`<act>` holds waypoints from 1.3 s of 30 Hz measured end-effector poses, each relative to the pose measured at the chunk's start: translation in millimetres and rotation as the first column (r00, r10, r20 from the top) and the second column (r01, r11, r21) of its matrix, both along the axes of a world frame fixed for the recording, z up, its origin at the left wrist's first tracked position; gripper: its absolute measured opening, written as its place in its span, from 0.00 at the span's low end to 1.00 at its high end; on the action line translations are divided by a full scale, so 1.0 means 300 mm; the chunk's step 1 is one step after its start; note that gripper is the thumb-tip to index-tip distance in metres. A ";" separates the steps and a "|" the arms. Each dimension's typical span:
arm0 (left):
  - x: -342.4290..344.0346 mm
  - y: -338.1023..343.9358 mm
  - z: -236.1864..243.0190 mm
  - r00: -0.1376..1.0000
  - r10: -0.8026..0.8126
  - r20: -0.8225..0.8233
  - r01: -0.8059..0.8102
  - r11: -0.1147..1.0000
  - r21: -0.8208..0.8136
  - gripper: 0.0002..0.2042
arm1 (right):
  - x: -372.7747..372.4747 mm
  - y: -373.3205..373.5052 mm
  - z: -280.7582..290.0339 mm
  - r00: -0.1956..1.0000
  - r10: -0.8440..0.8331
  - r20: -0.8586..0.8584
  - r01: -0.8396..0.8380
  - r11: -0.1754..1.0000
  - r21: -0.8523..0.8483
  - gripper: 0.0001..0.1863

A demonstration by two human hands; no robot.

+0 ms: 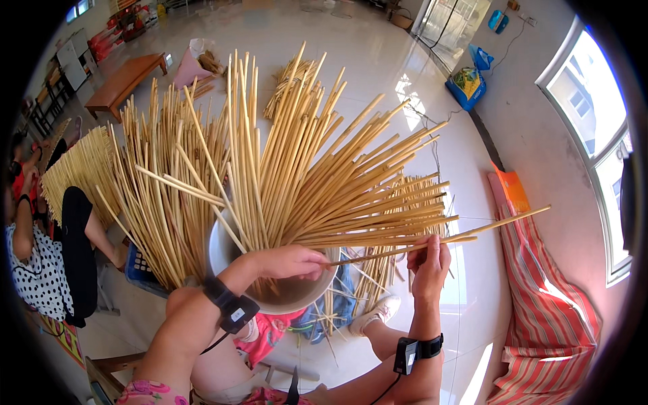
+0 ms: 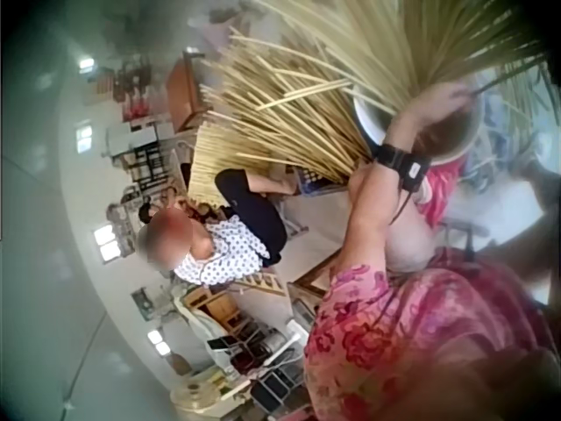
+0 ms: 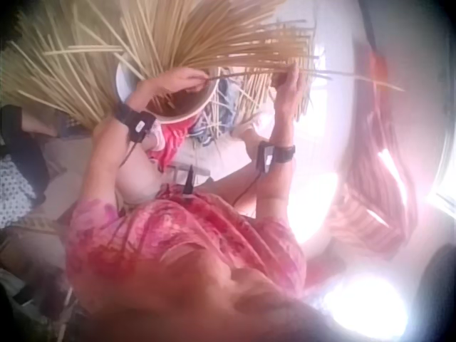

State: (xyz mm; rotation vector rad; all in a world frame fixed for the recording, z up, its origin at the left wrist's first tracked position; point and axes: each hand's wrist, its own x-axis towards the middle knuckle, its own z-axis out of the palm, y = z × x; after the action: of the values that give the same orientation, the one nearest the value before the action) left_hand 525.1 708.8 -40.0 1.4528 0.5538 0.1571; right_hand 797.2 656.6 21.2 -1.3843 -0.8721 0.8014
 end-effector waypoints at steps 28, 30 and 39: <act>-0.004 0.003 -0.508 0.598 0.219 -0.771 0.276 0.847 0.454 0.10 | -0.109 -0.012 -0.088 0.864 0.219 0.454 -0.213 0.975 -0.064 0.16; 0.000 0.011 -0.524 0.583 0.255 -0.771 0.293 0.819 0.493 0.09 | -0.119 -0.020 -0.086 0.861 0.241 0.447 -0.215 0.971 -0.109 0.14; 0.020 -0.052 -0.576 0.539 0.586 -0.605 -0.011 0.723 0.691 0.22 | -0.148 -0.027 -0.105 0.810 0.390 0.439 -0.331 0.921 -0.206 0.12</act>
State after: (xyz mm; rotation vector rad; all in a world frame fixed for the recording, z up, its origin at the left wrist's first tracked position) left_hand 531.1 693.2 -212.6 2.0487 1.6816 -0.0600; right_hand 752.8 648.6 -10.4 -1.5756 -1.5292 0.8221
